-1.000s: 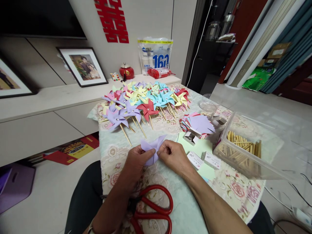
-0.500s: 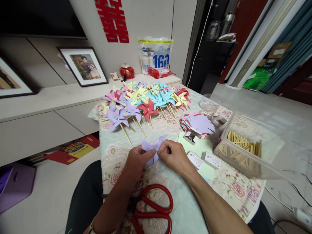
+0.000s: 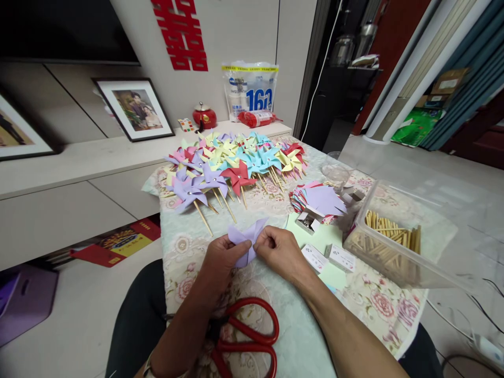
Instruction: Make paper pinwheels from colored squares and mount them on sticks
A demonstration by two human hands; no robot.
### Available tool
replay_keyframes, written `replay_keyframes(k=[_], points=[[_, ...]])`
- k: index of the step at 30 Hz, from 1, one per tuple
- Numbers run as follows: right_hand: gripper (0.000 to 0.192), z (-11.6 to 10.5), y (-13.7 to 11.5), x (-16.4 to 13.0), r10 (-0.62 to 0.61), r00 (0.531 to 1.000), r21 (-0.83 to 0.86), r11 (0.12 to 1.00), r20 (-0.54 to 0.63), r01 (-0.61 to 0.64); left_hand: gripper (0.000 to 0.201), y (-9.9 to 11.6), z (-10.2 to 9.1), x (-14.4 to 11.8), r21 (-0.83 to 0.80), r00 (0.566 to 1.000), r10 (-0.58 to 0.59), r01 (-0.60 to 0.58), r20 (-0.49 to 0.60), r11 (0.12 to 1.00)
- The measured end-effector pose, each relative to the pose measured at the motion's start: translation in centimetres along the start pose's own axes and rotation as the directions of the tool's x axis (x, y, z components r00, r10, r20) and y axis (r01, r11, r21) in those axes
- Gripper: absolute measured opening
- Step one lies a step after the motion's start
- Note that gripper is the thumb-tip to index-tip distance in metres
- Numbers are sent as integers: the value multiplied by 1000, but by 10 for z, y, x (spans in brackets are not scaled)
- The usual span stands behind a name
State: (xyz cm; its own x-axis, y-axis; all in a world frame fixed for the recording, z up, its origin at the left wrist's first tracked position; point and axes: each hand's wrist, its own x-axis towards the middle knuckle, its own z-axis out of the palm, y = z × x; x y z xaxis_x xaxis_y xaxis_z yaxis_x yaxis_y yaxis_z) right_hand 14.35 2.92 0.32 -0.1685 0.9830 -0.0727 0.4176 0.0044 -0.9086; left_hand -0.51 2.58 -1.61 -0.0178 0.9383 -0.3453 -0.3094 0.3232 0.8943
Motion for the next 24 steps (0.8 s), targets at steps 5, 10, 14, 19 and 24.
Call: replay_keyframes(k=[5, 10, 14, 19, 24], points=[[11, 0, 0, 0, 7, 1000, 17, 1000, -5, -6, 21, 0, -1, -2, -2, 1000, 17, -17, 25, 1000], [14, 1, 2, 0, -2, 1000, 27, 1000, 6, 2, 20, 3, -1, -5, 6, 1000, 10, -10, 20, 1000], [26, -4, 2, 0, -32, 996, 129, 991, -89, 43, 23, 7, -3, -7, 18, 999, -15, 14, 41, 1000], [35, -16, 3, 2, -157, 946, 241, 943, -285, 229, 23, 20, -11, -6, 126, 977, -42, 16, 208, 992], [63, -19, 1, 0, -260, 965, 244, 936, 4, 252, 13, 44, -19, -1, 432, 932, -132, -28, 336, 901]])
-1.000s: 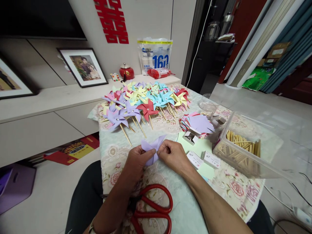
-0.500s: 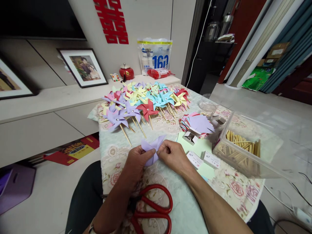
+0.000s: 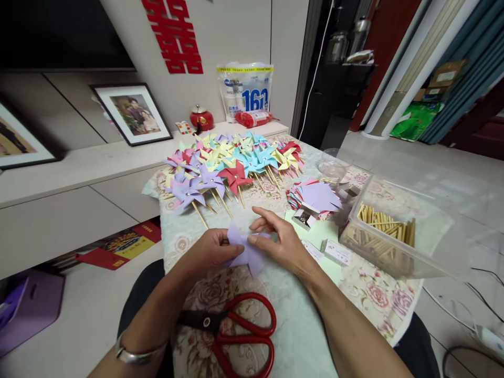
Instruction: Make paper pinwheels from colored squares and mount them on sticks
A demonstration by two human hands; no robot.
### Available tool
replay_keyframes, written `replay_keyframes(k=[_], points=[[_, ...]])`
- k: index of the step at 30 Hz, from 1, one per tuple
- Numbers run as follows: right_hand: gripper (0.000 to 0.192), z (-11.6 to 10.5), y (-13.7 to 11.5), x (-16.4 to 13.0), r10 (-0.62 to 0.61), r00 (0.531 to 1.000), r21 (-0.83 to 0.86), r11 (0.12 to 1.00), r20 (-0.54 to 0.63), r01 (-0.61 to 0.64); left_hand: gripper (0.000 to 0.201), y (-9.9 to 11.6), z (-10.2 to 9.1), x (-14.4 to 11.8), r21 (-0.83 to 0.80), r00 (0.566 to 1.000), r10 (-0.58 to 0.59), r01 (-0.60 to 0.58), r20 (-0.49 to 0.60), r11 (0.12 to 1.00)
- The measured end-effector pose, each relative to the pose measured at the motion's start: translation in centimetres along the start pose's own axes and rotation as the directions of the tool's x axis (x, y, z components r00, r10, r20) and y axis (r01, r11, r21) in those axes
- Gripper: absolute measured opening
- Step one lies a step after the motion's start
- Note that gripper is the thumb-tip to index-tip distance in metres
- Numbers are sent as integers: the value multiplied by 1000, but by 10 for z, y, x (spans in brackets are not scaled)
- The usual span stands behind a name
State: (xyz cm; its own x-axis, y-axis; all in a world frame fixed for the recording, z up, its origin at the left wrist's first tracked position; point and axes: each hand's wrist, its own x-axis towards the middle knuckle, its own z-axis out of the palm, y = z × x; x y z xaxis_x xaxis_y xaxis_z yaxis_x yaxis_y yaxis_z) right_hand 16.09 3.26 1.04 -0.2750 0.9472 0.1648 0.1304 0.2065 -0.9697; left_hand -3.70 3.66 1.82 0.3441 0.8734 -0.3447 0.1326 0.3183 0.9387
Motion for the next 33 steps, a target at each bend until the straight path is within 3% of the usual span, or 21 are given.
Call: replay_keyframes(k=[3, 8, 16, 26, 33], points=[[70, 4, -3, -2, 24, 992, -44, 999, 128, -18, 10, 9, -9, 1, 159, 993, 4, -23, 118, 987], [70, 9, -2, -3, 34, 989, -118, 993, 143, -17, 3, 17, -12, 5, 262, 975, 18, -78, 222, 962], [71, 10, 1, -2, 80, 991, -98, 993, 111, -69, 12, 22, -5, 11, 193, 964, 34, -87, 264, 977], [74, 12, 1, -4, 92, 984, -106, 991, 151, -77, 12, 26, -8, 15, 300, 938, -44, -65, 344, 952], [78, 10, 1, -4, 116, 987, 16, 993, 113, -119, 10, 30, -7, 13, 156, 942, -3, -53, 335, 986]])
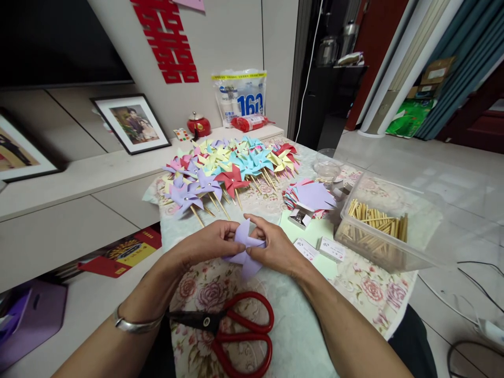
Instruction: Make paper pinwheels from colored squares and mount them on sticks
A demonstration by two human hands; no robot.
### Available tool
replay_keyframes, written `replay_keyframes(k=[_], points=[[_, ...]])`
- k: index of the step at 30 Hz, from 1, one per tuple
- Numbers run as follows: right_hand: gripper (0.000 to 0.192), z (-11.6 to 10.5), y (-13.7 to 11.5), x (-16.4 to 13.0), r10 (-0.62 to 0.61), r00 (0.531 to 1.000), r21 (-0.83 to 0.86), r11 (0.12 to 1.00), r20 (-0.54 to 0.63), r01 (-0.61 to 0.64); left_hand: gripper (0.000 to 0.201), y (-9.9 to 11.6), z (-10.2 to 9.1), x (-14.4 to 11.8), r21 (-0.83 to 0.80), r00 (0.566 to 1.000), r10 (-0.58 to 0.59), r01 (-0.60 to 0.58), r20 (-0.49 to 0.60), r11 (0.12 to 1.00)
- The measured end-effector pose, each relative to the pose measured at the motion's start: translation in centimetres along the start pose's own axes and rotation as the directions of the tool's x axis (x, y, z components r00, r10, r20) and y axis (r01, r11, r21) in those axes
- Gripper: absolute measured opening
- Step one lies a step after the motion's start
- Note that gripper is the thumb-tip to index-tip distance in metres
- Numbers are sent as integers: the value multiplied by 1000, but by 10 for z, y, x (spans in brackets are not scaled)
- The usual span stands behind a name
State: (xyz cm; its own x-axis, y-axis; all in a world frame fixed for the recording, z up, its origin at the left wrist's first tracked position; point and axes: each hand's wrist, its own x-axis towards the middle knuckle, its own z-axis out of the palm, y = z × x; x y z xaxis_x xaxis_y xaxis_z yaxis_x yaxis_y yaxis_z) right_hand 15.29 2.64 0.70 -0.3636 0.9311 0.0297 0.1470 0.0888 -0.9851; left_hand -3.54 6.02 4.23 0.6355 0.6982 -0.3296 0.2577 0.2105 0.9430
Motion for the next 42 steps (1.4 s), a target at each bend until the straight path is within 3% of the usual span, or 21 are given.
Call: replay_keyframes(k=[3, 7, 12, 16, 19, 23, 27, 33, 36, 42], points=[[82, -1, -2, 1, 18, 999, 94, 996, -41, -14, 23, -4, -3, -5, -71, 993, 2, -10, -120, 997], [87, -2, -6, 1, 30, 993, 192, 981, -114, -8, 40, -18, 0, -10, -270, 971, 48, -113, -236, 956], [87, -2, -7, 1, 45, 982, 284, 959, -186, 9, 38, -32, 29, -5, -478, 948, 79, -226, -308, 849], [83, -1, -7, 2, 25, 975, 271, 962, -220, 36, 31, -31, 54, 3, -559, 915, 67, -299, -397, 773], [81, -1, -6, 4, 15, 973, 240, 970, -230, 41, 32, -31, 63, 9, -572, 881, 56, -352, -469, 741], [69, 0, -4, 5, 11, 978, 213, 977, -206, 34, 30, -39, 61, 14, -538, 842, -5, -341, -540, 771], [43, -1, 0, 6, 10, 992, 187, 982, -124, 13, 25, -48, 55, 12, -502, 839, 6, -332, -545, 799], [61, -2, 8, 8, 29, 981, 196, 981, -194, 10, 25, -49, 45, 5, -551, 851, 26, -363, -524, 751], [60, -3, 8, 6, -43, 978, 138, 988, -205, 73, 22, -48, 41, 3, -582, 854, 22, -373, -520, 723], [49, -9, 2, 3, -229, 961, -29, 973, -155, 227, 21, -48, 36, -2, -555, 853, -5, -335, -523, 761]])
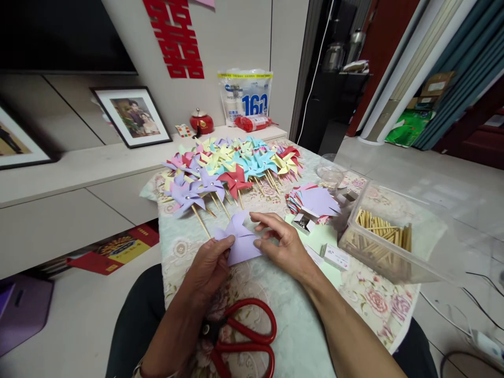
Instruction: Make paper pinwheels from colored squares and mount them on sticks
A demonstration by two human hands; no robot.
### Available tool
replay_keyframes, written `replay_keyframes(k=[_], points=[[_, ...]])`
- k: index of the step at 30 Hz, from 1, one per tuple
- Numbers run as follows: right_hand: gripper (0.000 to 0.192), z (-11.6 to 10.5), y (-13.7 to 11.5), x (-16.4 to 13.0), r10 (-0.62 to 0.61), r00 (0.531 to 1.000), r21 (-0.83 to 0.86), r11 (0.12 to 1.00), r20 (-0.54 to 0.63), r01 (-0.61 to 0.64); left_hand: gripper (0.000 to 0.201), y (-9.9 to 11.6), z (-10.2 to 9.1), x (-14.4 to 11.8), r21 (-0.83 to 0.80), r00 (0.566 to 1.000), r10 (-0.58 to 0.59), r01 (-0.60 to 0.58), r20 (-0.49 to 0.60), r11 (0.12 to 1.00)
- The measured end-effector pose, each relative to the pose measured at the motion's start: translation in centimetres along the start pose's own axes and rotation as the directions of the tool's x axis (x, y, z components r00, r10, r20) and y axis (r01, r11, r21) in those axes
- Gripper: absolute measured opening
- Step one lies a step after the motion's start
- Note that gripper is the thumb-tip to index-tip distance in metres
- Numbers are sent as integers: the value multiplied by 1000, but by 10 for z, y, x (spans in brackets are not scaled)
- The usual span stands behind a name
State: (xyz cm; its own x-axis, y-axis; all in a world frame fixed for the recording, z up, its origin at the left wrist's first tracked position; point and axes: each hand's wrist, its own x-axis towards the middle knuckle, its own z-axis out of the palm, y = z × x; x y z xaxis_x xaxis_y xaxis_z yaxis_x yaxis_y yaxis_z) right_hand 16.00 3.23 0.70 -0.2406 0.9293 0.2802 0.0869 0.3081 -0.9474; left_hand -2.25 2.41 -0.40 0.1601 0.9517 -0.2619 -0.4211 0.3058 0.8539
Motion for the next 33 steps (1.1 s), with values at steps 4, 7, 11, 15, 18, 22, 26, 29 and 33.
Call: replay_keyframes(k=[4, 7, 11, 15, 18, 22, 26, 29, 33], points=[[52, 1, 0, -1, 76, 996, -1, 997, 47, -76, 18, 0, 0, -1, -28, 1000, 3, -2, 27, 1000], [56, 5, 1, -2, 155, 986, 63, 985, 61, -159, 18, -1, 1, -1, -52, 999, 4, -2, 40, 999], [51, 4, 0, -2, 150, 986, 45, 987, 79, -154, 20, -3, 1, 0, -81, 1000, 20, -19, 9, 997], [45, 1, -3, -2, 70, 993, -72, 995, 100, -63, 20, -4, 0, 1, -83, 1000, 23, -24, -15, 996], [39, -1, -5, -1, 8, 990, -118, 993, 138, 9, 21, -4, -1, 1, -92, 1000, 9, -11, -20, 996], [33, -3, -7, -1, -25, 981, -155, 986, 190, 55, 22, -4, -1, 0, -129, 1000, 5, -4, 5, 992], [23, -5, -5, -1, -45, 971, -192, 977, 236, 92, 25, -8, 0, 1, -132, 1000, 20, -21, -9, 991], [18, -7, -1, 0, -67, 959, -216, 968, 275, 129, 27, -11, 0, 3, -127, 998, 34, -39, -43, 991], [19, -10, 0, 1, -32, 938, -226, 967, 344, 116, 30, -14, -2, 5, -40, 994, 56, -60, -94, 997]])
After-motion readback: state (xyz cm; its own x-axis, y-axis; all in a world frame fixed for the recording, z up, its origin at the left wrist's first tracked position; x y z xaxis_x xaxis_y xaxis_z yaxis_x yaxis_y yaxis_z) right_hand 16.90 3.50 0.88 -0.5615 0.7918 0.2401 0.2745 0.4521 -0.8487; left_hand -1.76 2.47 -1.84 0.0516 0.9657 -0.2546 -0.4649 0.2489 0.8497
